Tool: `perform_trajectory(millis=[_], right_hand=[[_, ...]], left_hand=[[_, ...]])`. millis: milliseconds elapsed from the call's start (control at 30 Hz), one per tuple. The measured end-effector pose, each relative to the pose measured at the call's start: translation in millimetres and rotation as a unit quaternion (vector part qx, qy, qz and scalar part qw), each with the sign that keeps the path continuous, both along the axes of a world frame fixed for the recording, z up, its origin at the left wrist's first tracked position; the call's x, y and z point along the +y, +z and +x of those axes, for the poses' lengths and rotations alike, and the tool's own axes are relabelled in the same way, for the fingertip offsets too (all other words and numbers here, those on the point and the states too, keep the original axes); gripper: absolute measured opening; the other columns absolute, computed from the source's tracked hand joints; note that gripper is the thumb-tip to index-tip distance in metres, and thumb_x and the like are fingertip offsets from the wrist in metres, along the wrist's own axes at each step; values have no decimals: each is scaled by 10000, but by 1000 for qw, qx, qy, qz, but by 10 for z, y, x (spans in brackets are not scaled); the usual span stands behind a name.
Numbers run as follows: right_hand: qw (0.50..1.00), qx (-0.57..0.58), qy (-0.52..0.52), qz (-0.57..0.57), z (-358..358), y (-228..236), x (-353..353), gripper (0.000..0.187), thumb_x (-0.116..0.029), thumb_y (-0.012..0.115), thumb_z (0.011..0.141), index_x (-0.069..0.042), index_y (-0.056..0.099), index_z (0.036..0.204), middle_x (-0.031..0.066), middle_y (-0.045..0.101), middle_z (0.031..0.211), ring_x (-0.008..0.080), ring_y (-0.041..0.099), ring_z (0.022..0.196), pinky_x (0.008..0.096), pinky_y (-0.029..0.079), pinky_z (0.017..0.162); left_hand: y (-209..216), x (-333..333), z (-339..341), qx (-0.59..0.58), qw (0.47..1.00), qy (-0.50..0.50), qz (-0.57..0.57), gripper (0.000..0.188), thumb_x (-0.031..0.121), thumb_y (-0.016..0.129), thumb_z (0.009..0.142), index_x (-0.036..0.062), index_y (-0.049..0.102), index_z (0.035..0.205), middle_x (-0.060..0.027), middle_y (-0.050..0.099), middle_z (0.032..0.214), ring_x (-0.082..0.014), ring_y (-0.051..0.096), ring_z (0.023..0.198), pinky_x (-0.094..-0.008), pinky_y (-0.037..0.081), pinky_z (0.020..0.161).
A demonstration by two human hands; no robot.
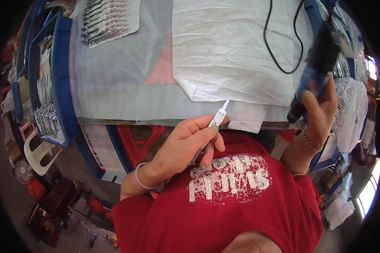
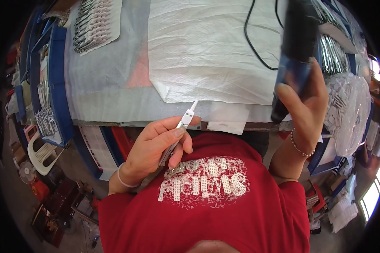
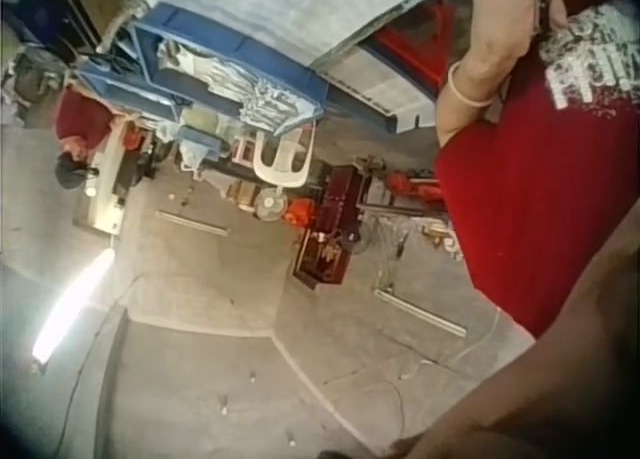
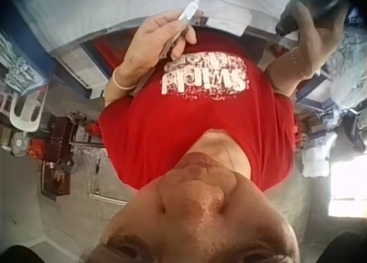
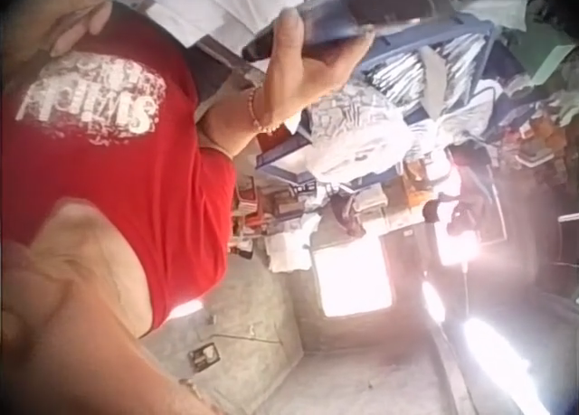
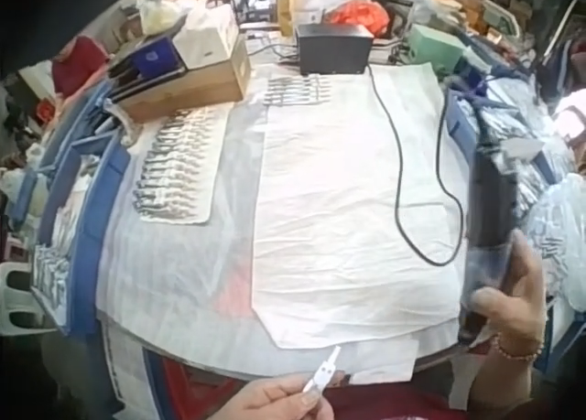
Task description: Processing small white plastic components using an electric rotary tool and wiping them clean.
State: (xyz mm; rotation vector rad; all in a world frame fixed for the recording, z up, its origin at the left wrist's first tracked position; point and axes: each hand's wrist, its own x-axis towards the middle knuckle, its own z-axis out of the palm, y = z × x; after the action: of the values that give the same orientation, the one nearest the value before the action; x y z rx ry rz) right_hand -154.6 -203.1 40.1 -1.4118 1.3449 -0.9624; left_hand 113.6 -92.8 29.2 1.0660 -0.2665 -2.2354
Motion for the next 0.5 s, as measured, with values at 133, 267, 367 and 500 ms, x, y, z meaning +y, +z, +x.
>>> perform_trajectory(millis=[133,267,367,500], right_hand=[[960,-263,80,54,30,-26,-55,927,-389,740,632,90,343,1318,72,478,923,90,453,706,215,418,563],[889,-432,91,119,-96,29,29,891,-329,728,672,78,306,1343,39,395,811,103,398,667,216,420,521],[837,-518,123,124,-143,-50,84,822,-221,709,720,61,274,1358,50,399,809,119,419,674,225,451,510],[876,-463,120,62,-209,-34,196,813,-262,696,726,78,279,1335,64,450,762,134,482,602,232,482,476]], left_hand=[[18,36,-49,-15,1000,-9,-3,366,108,378,975,-70,425,1291,-90,588,802,-73,509,494,-172,409,482],[39,76,-118,-38,998,-25,-35,367,110,389,974,-65,422,1296,-109,601,830,-91,544,515,-185,434,497],[64,140,-127,-56,997,-31,-38,370,118,400,974,-65,422,1295,-124,616,856,-100,567,533,-191,454,512],[82,152,-149,-43,998,-38,-23,366,134,418,974,-56,433,1286,-149,635,902,-113,596,559,-199,484,534]])
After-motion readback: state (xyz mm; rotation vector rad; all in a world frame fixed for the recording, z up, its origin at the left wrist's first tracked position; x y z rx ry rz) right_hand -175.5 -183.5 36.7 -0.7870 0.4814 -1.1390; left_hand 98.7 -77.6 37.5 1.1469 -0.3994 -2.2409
